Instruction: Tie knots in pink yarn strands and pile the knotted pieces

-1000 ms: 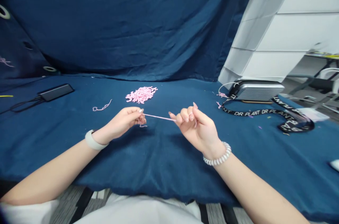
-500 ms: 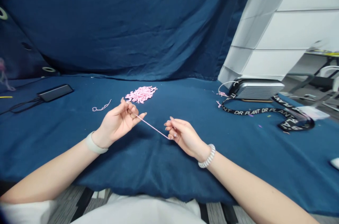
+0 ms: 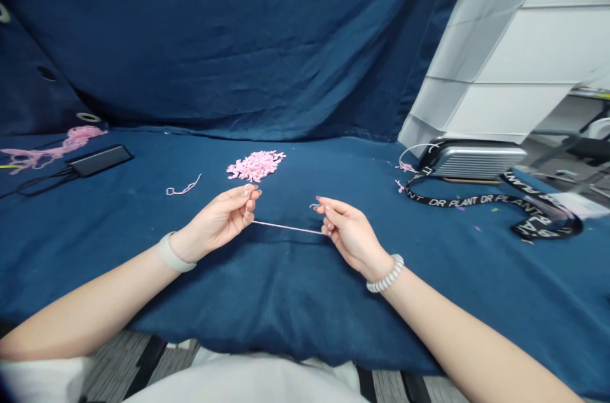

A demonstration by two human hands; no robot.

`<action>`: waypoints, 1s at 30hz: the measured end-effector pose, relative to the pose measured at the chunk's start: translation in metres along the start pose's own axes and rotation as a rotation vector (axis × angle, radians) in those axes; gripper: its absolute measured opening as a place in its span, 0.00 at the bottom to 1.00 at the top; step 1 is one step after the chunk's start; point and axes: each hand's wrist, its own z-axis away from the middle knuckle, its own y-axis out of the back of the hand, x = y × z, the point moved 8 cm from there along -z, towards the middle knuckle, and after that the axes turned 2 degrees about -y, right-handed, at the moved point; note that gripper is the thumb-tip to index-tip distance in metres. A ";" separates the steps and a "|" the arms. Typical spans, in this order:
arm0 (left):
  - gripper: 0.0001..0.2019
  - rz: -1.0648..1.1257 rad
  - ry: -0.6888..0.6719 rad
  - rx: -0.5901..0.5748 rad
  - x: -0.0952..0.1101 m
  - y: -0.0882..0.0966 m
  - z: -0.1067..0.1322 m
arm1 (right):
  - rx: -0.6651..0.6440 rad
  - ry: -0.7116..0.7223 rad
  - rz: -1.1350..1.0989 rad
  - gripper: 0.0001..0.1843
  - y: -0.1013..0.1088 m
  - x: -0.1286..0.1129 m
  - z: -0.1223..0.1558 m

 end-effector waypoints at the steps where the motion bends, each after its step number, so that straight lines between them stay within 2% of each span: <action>1: 0.08 -0.013 -0.002 0.000 -0.001 0.001 0.000 | 0.015 0.001 -0.001 0.14 0.003 -0.001 -0.001; 7: 0.07 -0.072 -0.050 0.083 0.005 0.007 -0.002 | 0.068 0.025 0.018 0.17 0.013 -0.009 -0.007; 13: 0.08 -0.142 -0.093 0.160 0.011 0.014 -0.006 | 0.046 0.135 0.148 0.18 0.015 -0.018 -0.010; 18: 0.07 -0.123 -0.079 0.189 0.008 0.024 -0.009 | 0.049 0.151 0.174 0.22 0.019 -0.024 -0.013; 24: 0.15 -0.132 -0.034 0.217 0.005 0.025 -0.008 | 0.101 0.177 0.116 0.22 0.030 -0.028 -0.019; 30: 0.09 -0.186 0.037 0.177 -0.004 0.023 -0.009 | 0.160 0.207 0.049 0.18 0.044 -0.028 -0.026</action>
